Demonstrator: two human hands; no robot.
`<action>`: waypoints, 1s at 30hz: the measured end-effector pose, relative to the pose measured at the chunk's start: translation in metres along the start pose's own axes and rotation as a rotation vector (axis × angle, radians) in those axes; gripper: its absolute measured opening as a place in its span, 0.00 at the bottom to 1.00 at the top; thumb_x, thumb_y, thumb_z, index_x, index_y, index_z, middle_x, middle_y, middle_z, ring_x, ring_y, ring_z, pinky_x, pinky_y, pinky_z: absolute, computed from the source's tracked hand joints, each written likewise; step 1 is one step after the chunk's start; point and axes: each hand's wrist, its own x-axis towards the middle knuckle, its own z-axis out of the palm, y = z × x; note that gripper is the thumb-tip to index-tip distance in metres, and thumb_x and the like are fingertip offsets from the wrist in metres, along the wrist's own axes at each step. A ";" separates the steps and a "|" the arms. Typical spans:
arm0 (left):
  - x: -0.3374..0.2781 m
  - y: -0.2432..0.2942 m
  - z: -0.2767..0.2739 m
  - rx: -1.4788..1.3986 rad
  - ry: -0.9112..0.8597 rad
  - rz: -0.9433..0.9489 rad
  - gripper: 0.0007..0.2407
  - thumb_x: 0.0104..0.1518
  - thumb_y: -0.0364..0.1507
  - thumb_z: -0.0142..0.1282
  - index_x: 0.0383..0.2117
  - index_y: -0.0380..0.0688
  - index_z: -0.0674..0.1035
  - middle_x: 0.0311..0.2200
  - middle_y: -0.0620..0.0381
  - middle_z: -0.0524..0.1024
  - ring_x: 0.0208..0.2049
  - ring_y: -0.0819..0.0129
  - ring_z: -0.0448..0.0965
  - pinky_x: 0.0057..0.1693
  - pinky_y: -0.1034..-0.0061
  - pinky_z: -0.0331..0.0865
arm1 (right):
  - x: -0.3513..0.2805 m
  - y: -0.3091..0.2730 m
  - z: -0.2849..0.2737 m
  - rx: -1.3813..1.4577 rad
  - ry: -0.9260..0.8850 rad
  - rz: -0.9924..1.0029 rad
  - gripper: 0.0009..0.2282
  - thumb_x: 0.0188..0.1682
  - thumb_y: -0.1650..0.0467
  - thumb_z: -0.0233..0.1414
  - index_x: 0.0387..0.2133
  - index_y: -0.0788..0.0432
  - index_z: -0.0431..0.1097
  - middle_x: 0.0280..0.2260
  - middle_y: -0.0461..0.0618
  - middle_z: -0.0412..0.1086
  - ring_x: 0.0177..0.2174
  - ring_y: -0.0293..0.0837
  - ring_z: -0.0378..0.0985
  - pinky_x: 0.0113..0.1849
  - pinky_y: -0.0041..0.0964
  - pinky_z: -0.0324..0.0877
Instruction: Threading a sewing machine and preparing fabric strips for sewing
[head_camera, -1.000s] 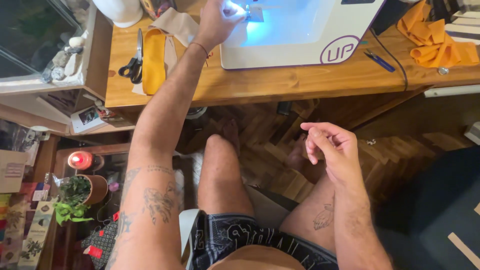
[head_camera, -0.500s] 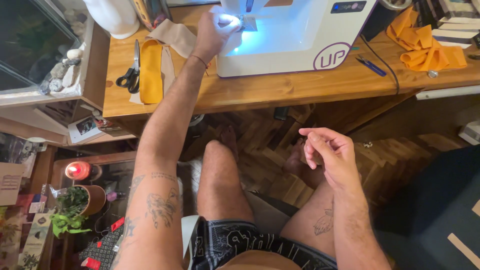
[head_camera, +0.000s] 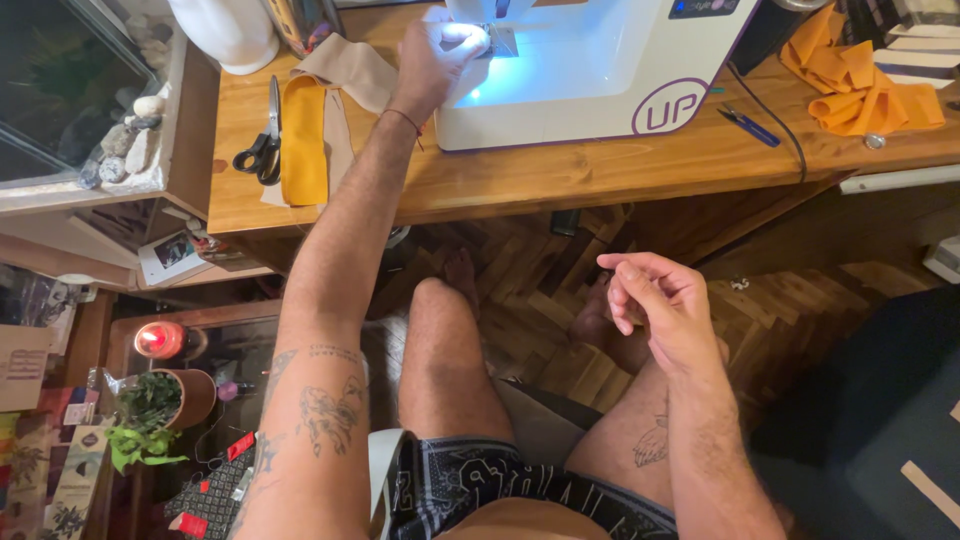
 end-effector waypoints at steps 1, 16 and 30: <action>0.003 -0.004 0.001 0.066 0.001 -0.008 0.10 0.50 0.44 0.70 0.24 0.55 0.88 0.38 0.71 0.77 0.37 0.75 0.78 0.49 0.72 0.59 | 0.001 0.000 0.001 0.004 0.000 0.009 0.10 0.54 0.72 0.54 0.42 0.69 0.75 0.19 0.50 0.65 0.18 0.40 0.64 0.17 0.25 0.59; 0.007 -0.021 0.008 0.053 0.137 0.104 0.13 0.44 0.40 0.77 0.21 0.48 0.86 0.28 0.63 0.88 0.30 0.77 0.86 0.38 0.78 0.76 | 0.004 0.013 0.000 -0.019 -0.047 0.001 0.10 0.55 0.72 0.52 0.44 0.67 0.75 0.20 0.49 0.66 0.18 0.38 0.65 0.17 0.23 0.59; 0.025 -0.048 0.014 -0.112 0.078 0.222 0.14 0.46 0.30 0.82 0.25 0.46 0.80 0.26 0.62 0.82 0.30 0.78 0.80 0.35 0.82 0.74 | 0.043 -0.027 0.027 -0.323 -0.095 -0.024 0.09 0.57 0.72 0.52 0.45 0.63 0.76 0.22 0.45 0.70 0.17 0.34 0.66 0.18 0.23 0.62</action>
